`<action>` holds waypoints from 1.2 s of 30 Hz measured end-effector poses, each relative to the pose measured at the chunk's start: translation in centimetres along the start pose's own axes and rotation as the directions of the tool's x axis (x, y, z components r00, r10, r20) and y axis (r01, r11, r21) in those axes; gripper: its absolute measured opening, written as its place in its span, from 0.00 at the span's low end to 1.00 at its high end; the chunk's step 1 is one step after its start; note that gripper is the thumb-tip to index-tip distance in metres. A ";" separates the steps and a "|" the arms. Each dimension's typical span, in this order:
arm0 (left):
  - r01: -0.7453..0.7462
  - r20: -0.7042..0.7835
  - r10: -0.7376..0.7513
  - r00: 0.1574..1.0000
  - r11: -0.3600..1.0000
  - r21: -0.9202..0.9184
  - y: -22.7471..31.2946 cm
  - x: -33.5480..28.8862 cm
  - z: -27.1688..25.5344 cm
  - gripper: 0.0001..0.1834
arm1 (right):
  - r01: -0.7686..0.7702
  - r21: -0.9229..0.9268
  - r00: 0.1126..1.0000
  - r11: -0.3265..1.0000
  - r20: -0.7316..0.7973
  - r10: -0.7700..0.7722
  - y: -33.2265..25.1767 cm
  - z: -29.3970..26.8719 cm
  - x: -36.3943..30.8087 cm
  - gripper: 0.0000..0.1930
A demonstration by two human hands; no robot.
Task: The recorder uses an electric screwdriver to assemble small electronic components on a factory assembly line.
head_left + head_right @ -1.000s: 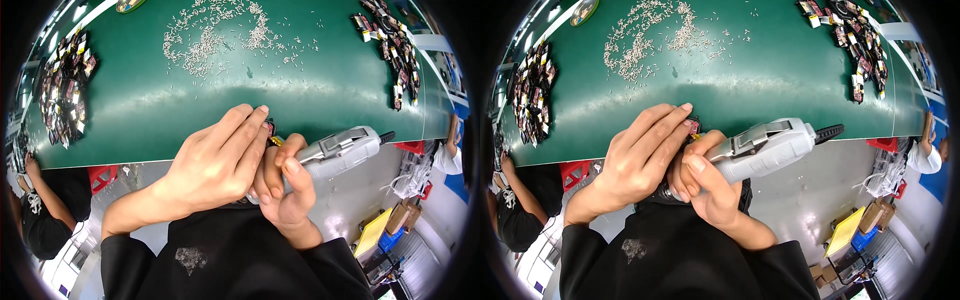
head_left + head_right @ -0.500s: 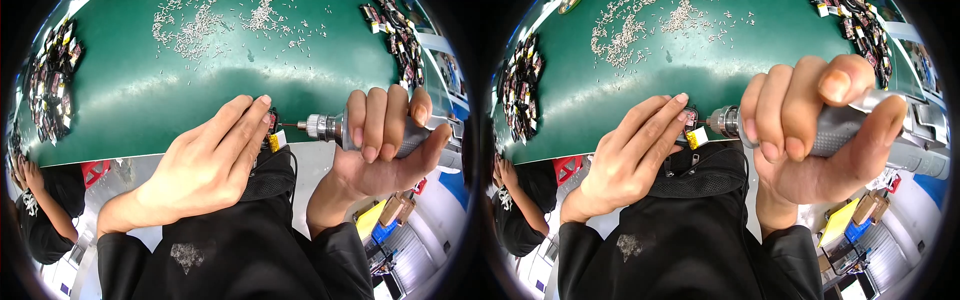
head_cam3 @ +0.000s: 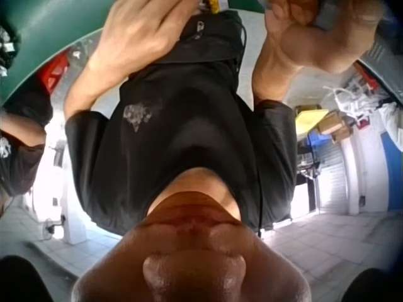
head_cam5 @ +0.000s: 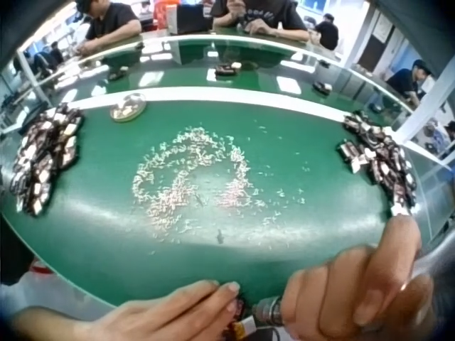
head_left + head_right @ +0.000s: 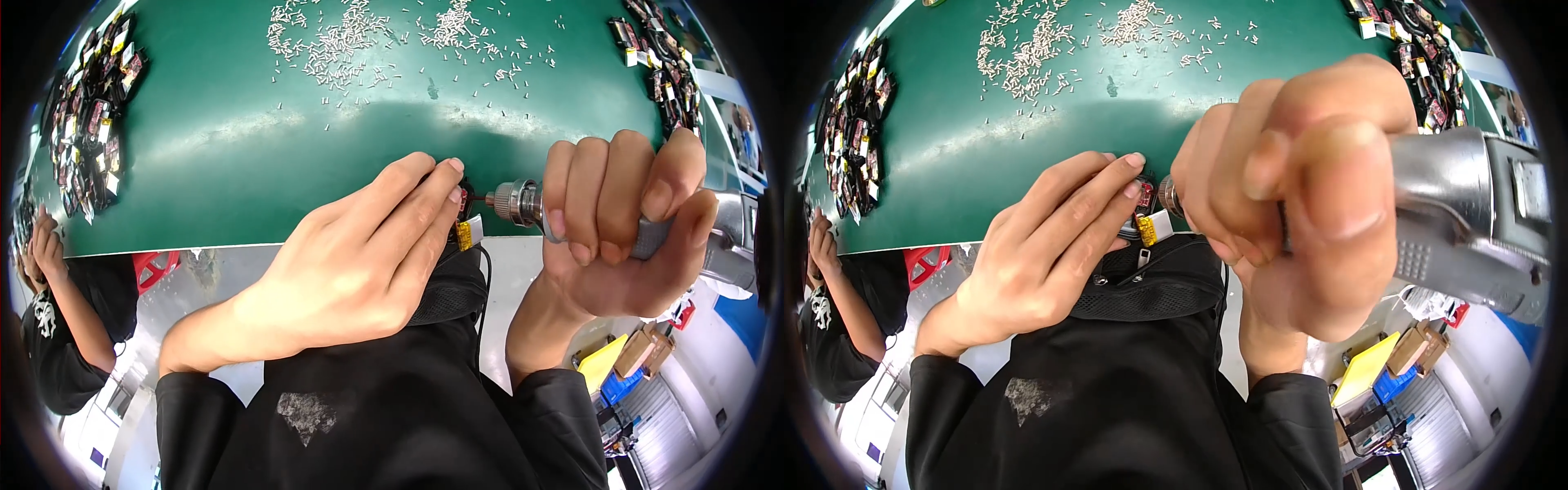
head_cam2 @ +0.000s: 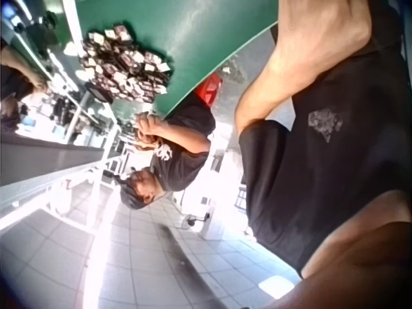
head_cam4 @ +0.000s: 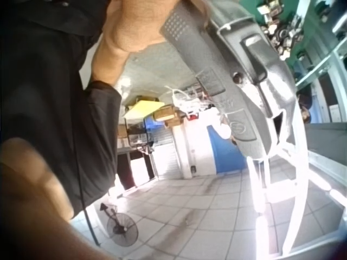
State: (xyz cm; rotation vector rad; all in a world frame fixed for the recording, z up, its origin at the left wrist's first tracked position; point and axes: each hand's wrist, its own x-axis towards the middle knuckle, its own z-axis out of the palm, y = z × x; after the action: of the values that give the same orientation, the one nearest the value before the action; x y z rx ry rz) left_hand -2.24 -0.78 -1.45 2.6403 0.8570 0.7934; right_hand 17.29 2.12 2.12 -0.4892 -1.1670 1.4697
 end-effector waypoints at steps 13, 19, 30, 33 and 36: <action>-0.068 0.027 0.067 0.997 0.995 0.072 0.6 -0.5 -1.2 0.20 | 0.038 0.195 0.989 0.980 0.136 -0.066 0.8 0.4 0.6 0.14; 0.378 -0.288 -0.312 0.905 0.901 0.214 -4.1 -4.5 -10.3 0.26 | 0.349 0.455 0.934 0.819 -0.240 -0.265 -0.4 0.0 -1.6 0.12; 0.457 -0.377 -0.306 0.874 0.781 0.426 -9.8 -4.9 -13.8 0.16 | 0.233 0.451 0.935 0.861 -0.348 -0.071 3.1 0.1 -4.5 0.06; 0.357 -0.204 -0.303 0.931 0.871 0.337 -5.6 -2.1 -8.6 0.15 | 0.176 0.495 0.940 0.851 -0.342 0.005 2.2 0.0 -5.0 0.08; 0.304 -0.127 -0.276 0.953 0.864 0.402 -4.2 -1.4 -6.1 0.14 | 0.097 0.569 0.946 0.816 -0.308 0.102 2.6 -0.4 -5.1 0.11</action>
State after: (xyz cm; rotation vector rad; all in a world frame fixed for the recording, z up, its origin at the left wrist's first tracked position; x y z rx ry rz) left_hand -8.59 2.15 1.28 2.7376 1.5561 0.6796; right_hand 17.67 -2.07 -1.80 -0.2869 -0.4122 1.5830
